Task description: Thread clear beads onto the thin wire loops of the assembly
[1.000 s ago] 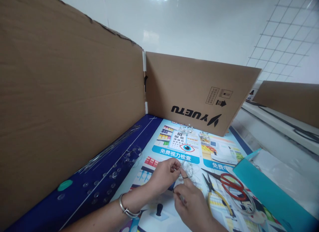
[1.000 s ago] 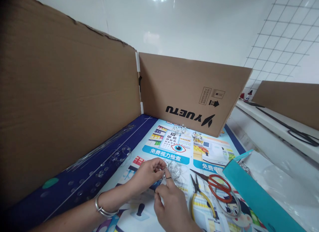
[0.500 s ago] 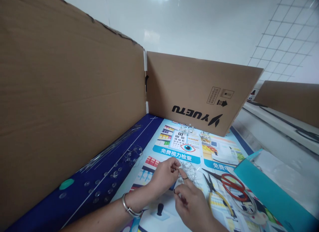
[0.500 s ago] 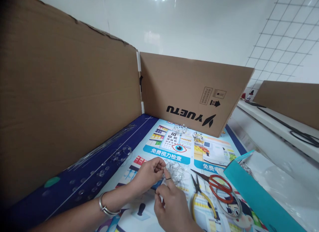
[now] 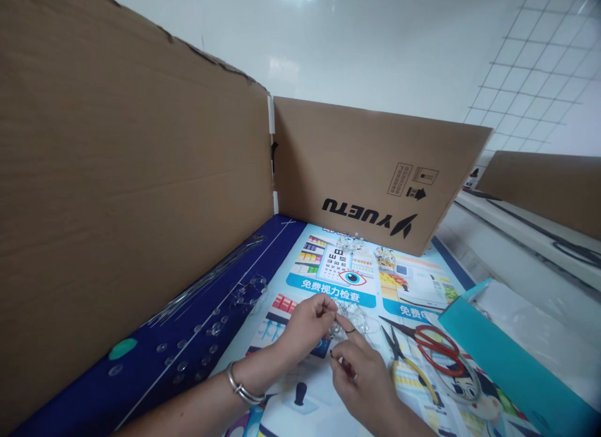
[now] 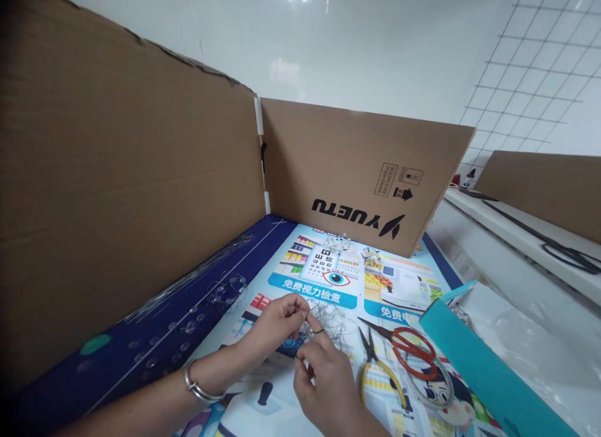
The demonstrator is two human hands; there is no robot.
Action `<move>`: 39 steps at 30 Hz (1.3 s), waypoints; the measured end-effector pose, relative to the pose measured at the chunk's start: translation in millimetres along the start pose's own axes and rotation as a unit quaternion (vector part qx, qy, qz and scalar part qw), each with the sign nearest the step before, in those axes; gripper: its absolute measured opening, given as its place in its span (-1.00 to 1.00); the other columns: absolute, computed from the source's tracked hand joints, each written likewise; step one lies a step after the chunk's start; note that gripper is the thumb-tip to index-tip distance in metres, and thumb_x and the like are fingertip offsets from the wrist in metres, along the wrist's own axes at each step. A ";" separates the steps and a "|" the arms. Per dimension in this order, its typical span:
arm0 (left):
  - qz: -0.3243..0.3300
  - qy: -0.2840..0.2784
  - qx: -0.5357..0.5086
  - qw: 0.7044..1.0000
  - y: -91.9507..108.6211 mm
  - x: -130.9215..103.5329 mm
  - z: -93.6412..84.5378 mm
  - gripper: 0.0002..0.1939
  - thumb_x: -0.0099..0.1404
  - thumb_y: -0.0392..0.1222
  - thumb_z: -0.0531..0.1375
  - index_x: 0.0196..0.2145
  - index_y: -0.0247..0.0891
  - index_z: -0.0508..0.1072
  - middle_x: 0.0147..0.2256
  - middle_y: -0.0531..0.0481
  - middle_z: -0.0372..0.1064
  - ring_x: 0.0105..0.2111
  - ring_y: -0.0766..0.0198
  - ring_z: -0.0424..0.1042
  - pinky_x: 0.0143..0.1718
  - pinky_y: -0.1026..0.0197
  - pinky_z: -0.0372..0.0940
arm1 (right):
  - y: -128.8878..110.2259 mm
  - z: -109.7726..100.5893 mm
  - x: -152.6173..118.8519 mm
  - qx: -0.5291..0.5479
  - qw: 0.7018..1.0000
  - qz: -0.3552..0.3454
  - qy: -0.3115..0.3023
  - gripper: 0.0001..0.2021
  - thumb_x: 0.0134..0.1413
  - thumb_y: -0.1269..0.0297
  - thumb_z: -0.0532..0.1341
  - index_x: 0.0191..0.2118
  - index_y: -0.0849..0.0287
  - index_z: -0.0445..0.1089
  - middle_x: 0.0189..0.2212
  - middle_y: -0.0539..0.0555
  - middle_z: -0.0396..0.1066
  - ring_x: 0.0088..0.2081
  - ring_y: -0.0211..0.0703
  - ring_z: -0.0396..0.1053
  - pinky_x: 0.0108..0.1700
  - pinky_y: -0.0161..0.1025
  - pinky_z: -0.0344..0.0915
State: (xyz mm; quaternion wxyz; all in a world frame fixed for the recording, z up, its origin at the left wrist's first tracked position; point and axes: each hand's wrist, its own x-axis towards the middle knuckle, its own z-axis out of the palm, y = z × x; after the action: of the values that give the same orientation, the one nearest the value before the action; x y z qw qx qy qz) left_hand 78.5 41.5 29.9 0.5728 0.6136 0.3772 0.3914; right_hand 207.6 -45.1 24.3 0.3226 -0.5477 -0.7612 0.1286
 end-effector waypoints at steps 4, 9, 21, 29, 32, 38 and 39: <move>-0.005 0.013 -0.029 0.999 2.3 -1.4 0.9 -0.90 0.11 -0.22 0.11 -0.45 -0.30 0.27 -0.59 0.15 0.17 -0.66 0.47 0.14 -0.64 0.40 0.05 | 0.2 -0.3 0.4 -0.004 1.000 -0.009 0.004 -0.89 -0.02 0.43 0.04 -0.43 0.11 0.26 -0.18 0.12 0.36 -0.48 -0.31 0.35 -0.38 -0.35 0.25; -0.018 0.039 -0.055 0.998 1.5 -2.3 3.1 -0.90 0.06 -0.28 0.16 -0.45 -0.29 0.26 -0.60 0.18 0.12 -0.66 0.50 0.07 -0.63 0.42 0.02 | -0.4 2.4 -1.5 -0.005 1.000 -0.028 -0.009 -0.88 -0.03 0.44 0.04 -0.41 0.12 0.27 -0.19 0.12 0.35 -0.38 -0.26 0.38 -0.38 -0.37 0.25; 0.022 0.066 0.005 0.998 -3.3 -1.1 3.2 -0.92 0.06 -0.27 0.15 -0.46 -0.29 0.29 -0.57 0.13 0.18 -0.60 0.44 0.13 -0.56 0.39 0.05 | 7.9 -3.2 1.5 -0.053 0.993 -0.063 0.080 -0.88 0.01 0.44 0.02 -0.39 0.13 0.26 -0.15 0.16 0.36 -0.10 -0.12 0.32 -0.24 -0.29 0.27; 0.027 0.044 0.024 0.998 -0.9 -0.3 3.8 -0.92 0.04 -0.29 0.15 -0.49 -0.30 0.27 -0.57 0.14 0.15 -0.57 0.43 0.14 -0.56 0.38 0.04 | 28.5 -12.3 12.1 -0.092 0.988 0.048 0.113 -0.88 0.03 0.36 0.03 -0.38 0.12 0.31 -0.50 -0.01 0.36 -0.54 -0.27 0.27 -0.47 -0.35 0.19; 0.032 0.028 0.025 0.999 0.5 -2.3 4.9 -0.94 0.05 -0.29 0.14 -0.47 -0.30 0.28 -0.56 0.13 0.17 -0.55 0.42 0.15 -0.54 0.38 0.05 | 27.3 -17.9 15.8 -0.097 0.988 0.046 0.114 -0.87 0.05 0.33 0.04 -0.40 0.12 0.32 -0.54 -0.03 0.33 -0.55 -0.28 0.24 -0.46 -0.35 0.15; 0.028 0.010 0.018 0.999 4.6 -6.0 7.5 -0.93 0.06 -0.28 0.14 -0.48 -0.29 0.27 -0.56 0.15 0.15 -0.56 0.43 0.14 -0.53 0.38 0.06 | 22.7 -19.2 16.8 -0.117 0.988 0.019 0.097 -0.83 0.08 0.35 0.03 -0.38 0.10 0.37 -0.50 0.00 0.33 -0.46 -0.26 0.28 -0.40 -0.36 0.17; 0.024 0.003 0.014 1.000 5.1 -6.3 8.1 -0.93 0.06 -0.28 0.15 -0.47 -0.28 0.27 -0.56 0.15 0.15 -0.57 0.43 0.13 -0.54 0.38 0.06 | 22.9 -18.5 16.7 -0.124 0.988 0.018 0.093 -0.82 0.09 0.35 0.03 -0.39 0.10 0.37 -0.49 0.01 0.32 -0.45 -0.26 0.28 -0.39 -0.36 0.17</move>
State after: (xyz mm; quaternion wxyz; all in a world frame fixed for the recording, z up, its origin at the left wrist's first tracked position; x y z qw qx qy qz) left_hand 83.3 32.1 34.4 0.5536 0.6294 0.3694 0.4011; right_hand 233.3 -24.4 31.6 0.3191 -0.6067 -0.7280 -0.0126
